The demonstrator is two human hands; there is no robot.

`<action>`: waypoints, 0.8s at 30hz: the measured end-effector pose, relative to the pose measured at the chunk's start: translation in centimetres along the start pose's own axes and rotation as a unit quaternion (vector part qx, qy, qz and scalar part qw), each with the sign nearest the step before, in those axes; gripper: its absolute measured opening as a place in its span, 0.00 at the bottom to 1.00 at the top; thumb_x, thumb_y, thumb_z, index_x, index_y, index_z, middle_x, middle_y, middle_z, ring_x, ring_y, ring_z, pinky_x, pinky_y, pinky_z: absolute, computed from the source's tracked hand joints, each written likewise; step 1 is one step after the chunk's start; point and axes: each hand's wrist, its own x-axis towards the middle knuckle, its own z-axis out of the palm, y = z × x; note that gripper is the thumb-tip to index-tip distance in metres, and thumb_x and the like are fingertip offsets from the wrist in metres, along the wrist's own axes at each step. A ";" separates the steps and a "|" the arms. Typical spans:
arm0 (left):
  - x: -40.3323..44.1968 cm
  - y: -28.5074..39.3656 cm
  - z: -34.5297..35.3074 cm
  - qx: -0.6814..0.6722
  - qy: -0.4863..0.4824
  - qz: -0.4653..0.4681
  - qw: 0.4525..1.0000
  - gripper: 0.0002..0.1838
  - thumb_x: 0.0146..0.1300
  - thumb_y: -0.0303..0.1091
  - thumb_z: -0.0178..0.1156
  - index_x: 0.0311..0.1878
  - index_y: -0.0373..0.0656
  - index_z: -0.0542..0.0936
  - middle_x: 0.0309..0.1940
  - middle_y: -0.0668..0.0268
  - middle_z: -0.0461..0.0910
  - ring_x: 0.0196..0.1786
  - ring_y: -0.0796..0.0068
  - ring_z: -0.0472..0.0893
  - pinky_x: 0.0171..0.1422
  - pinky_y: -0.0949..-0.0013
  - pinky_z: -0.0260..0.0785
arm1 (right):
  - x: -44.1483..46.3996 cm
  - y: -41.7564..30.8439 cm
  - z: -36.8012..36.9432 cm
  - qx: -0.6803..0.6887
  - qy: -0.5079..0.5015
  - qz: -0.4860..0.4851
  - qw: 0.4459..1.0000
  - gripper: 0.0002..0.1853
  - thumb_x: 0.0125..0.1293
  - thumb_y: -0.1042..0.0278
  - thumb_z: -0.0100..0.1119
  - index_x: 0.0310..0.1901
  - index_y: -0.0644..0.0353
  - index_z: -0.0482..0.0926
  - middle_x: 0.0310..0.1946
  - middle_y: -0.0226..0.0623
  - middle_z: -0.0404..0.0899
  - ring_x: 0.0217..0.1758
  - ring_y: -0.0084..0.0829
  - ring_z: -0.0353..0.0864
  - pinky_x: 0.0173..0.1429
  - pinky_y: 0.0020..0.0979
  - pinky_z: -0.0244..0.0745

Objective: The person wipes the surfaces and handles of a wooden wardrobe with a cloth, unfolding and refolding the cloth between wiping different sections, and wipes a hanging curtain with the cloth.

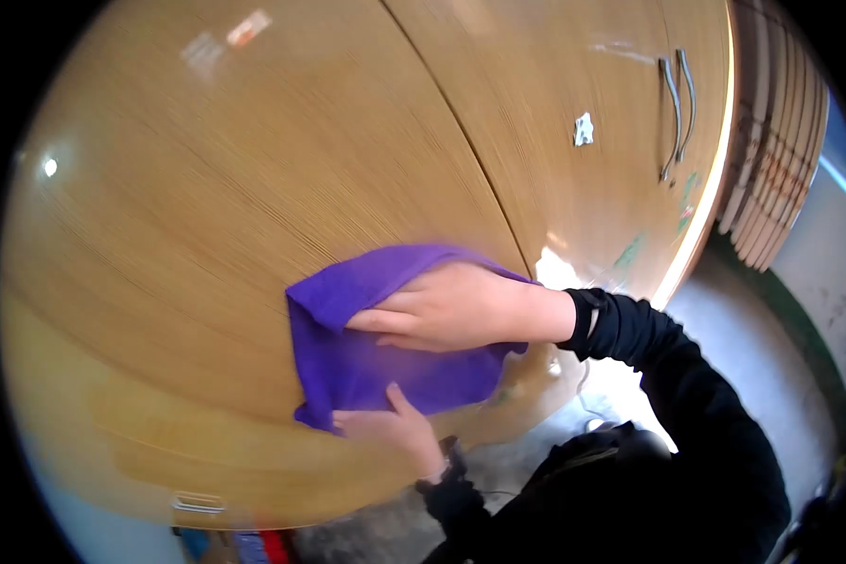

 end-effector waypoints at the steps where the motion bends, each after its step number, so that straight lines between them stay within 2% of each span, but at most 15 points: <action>1: -0.2 0.1 0.2 -0.044 -0.012 -0.019 0.999 0.47 0.60 0.46 0.56 0.65 0.21 0.41 0.63 0.30 0.47 0.66 0.34 0.48 0.69 0.45 0.37 | -0.4 -0.1 -0.8 -0.016 -0.027 0.026 0.999 0.19 0.63 0.58 0.53 0.55 0.50 0.70 0.39 0.28 0.78 0.34 0.28 0.79 0.34 0.26 0.73; 4: -0.4 2.4 0.7 -0.146 -0.039 -0.001 0.989 0.43 0.64 0.42 0.53 0.65 0.20 0.41 0.63 0.31 0.46 0.66 0.36 0.48 0.69 0.46 0.38 | -2.7 0.8 -2.3 -0.073 -0.039 0.085 0.993 0.18 0.61 0.55 0.56 0.52 0.47 0.72 0.34 0.27 0.79 0.33 0.26 0.79 0.33 0.24 0.73; 6: -0.9 3.5 1.7 -0.060 0.032 0.079 0.995 0.44 0.59 0.45 0.56 0.63 0.20 0.46 0.56 0.34 0.58 0.57 0.37 0.61 0.62 0.50 0.51 | -4.0 1.9 -4.0 -0.130 -0.049 0.086 0.986 0.17 0.59 0.52 0.58 0.49 0.45 0.75 0.28 0.24 0.78 0.29 0.24 0.79 0.30 0.23 0.72; 8: -0.7 5.6 1.9 -0.087 0.016 0.080 0.993 0.45 0.59 0.46 0.56 0.63 0.19 0.46 0.56 0.34 0.58 0.57 0.37 0.61 0.61 0.50 0.51 | -4.2 3.3 -5.4 -0.187 0.021 0.065 0.980 0.18 0.58 0.48 0.59 0.45 0.46 0.76 0.24 0.23 0.76 0.24 0.23 0.77 0.26 0.23 0.68; 11: 0.5 9.6 1.1 -0.093 0.006 0.109 0.990 0.46 0.59 0.48 0.57 0.63 0.19 0.46 0.56 0.34 0.57 0.56 0.36 0.61 0.61 0.50 0.52 | -5.0 4.6 -9.4 -0.244 -0.008 0.109 0.964 0.21 0.56 0.44 0.59 0.45 0.50 0.76 0.24 0.28 0.76 0.25 0.25 0.76 0.27 0.25 0.67; 13: 0.3 13.0 1.3 -0.085 0.015 0.153 0.984 0.46 0.59 0.51 0.58 0.63 0.21 0.48 0.57 0.34 0.58 0.57 0.36 0.61 0.62 0.48 0.51 | -6.3 6.9 -12.1 -0.279 0.014 0.141 0.950 0.27 0.55 0.42 0.58 0.49 0.54 0.73 0.27 0.34 0.77 0.29 0.32 0.77 0.33 0.29 0.70; 14: 0.5 14.8 1.4 -0.086 0.018 0.129 0.988 0.46 0.59 0.51 0.58 0.63 0.21 0.48 0.57 0.34 0.58 0.57 0.36 0.61 0.62 0.48 0.51 | -6.9 8.1 -13.8 -0.296 0.021 0.148 0.944 0.29 0.56 0.41 0.57 0.52 0.55 0.72 0.29 0.36 0.77 0.32 0.35 0.79 0.36 0.30 0.71; 16: 0.7 18.7 1.6 -0.090 0.026 0.242 0.966 0.45 0.60 0.51 0.57 0.63 0.22 0.50 0.59 0.36 0.58 0.60 0.38 0.59 0.63 0.49 0.49 | -9.1 10.8 -16.8 -0.330 0.052 0.180 0.925 0.34 0.53 0.40 0.59 0.52 0.60 0.71 0.31 0.40 0.77 0.35 0.41 0.78 0.40 0.35 0.70; 18: 0.5 22.6 2.7 -0.086 0.045 0.230 0.968 0.45 0.58 0.53 0.59 0.63 0.25 0.53 0.59 0.39 0.60 0.59 0.41 0.62 0.62 0.50 0.50 | -11.7 13.6 -19.6 -0.347 0.059 0.210 0.912 0.36 0.54 0.43 0.58 0.55 0.65 0.67 0.37 0.48 0.76 0.42 0.48 0.75 0.48 0.39 0.67; 20: 0.6 27.0 3.7 -0.083 0.114 0.321 0.937 0.45 0.56 0.54 0.59 0.63 0.27 0.54 0.58 0.40 0.61 0.58 0.42 0.63 0.61 0.48 0.51 | -14.5 16.8 -21.9 -0.347 0.104 0.177 0.915 0.36 0.57 0.47 0.56 0.58 0.70 0.63 0.45 0.55 0.72 0.49 0.54 0.70 0.55 0.43 0.62; 21: 0.3 28.9 3.9 -0.078 0.112 0.302 0.944 0.43 0.56 0.56 0.59 0.61 0.29 0.59 0.59 0.40 0.60 0.59 0.44 0.65 0.63 0.50 0.50 | -14.9 16.8 -22.0 -0.343 0.086 0.193 0.915 0.38 0.58 0.48 0.54 0.60 0.71 0.59 0.51 0.59 0.68 0.54 0.56 0.66 0.59 0.44 0.57; 22: 0.0 30.6 4.3 -0.063 0.112 0.295 0.947 0.43 0.56 0.56 0.59 0.61 0.29 0.59 0.59 0.40 0.60 0.59 0.44 0.65 0.63 0.50 0.50 | -15.1 17.0 -22.2 -0.328 0.087 0.191 0.921 0.38 0.58 0.48 0.54 0.60 0.71 0.59 0.51 0.59 0.68 0.54 0.56 0.66 0.59 0.44 0.57; 24: -0.4 32.8 5.0 -0.099 0.156 0.217 0.959 0.43 0.56 0.57 0.58 0.61 0.29 0.58 0.59 0.40 0.60 0.58 0.42 0.65 0.62 0.48 0.49 | -15.3 17.4 -22.3 -0.306 0.097 0.211 0.923 0.38 0.58 0.47 0.54 0.61 0.72 0.59 0.52 0.59 0.67 0.55 0.57 0.65 0.60 0.45 0.56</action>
